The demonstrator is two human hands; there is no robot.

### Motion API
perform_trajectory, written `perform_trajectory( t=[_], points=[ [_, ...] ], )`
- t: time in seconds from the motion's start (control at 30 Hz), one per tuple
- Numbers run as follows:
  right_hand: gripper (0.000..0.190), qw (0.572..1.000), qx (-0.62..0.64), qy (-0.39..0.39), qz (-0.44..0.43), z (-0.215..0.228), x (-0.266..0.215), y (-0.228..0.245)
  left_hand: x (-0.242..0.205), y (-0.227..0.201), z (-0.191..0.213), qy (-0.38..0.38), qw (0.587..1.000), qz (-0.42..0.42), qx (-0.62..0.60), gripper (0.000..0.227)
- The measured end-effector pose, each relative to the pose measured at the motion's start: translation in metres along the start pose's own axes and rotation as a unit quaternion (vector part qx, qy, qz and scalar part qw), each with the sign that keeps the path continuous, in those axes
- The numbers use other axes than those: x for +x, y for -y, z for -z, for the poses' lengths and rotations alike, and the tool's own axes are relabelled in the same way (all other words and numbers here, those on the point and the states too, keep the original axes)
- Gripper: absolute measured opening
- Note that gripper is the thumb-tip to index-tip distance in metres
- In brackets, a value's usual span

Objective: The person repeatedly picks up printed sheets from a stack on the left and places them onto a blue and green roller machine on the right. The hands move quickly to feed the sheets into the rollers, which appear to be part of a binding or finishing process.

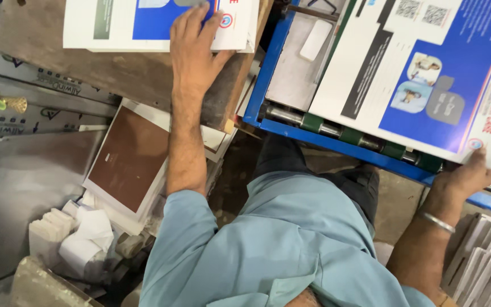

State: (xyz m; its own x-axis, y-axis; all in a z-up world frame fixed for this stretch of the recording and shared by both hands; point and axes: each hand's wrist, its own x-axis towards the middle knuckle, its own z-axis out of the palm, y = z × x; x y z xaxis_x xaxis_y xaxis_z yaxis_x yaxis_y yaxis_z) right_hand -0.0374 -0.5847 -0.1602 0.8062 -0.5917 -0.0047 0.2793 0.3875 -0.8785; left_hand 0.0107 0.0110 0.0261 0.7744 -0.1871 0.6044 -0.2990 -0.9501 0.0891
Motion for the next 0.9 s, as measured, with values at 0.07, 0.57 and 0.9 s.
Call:
perform_trajectory(
  t=[0.07, 0.57, 0.9],
  points=[
    [0.038, 0.999, -0.014, 0.048, 0.001, 0.007, -0.020, 0.008, -0.005, -0.002, -0.008, -0.007, 1.000, 0.004, 0.024, 0.060],
    [0.032, 0.999, -0.010, -0.024, -0.044, 0.014, -0.049, 0.003, -0.010, -0.002, -0.020, -0.003, 0.999, 0.032, 0.040, 0.055],
    [0.038, 0.993, 0.025, -0.014, -0.116, -0.010, -0.001, -0.020, -0.013, -0.006, -0.019, -0.020, 0.996, 0.029, 0.082, 0.054]
  ],
)
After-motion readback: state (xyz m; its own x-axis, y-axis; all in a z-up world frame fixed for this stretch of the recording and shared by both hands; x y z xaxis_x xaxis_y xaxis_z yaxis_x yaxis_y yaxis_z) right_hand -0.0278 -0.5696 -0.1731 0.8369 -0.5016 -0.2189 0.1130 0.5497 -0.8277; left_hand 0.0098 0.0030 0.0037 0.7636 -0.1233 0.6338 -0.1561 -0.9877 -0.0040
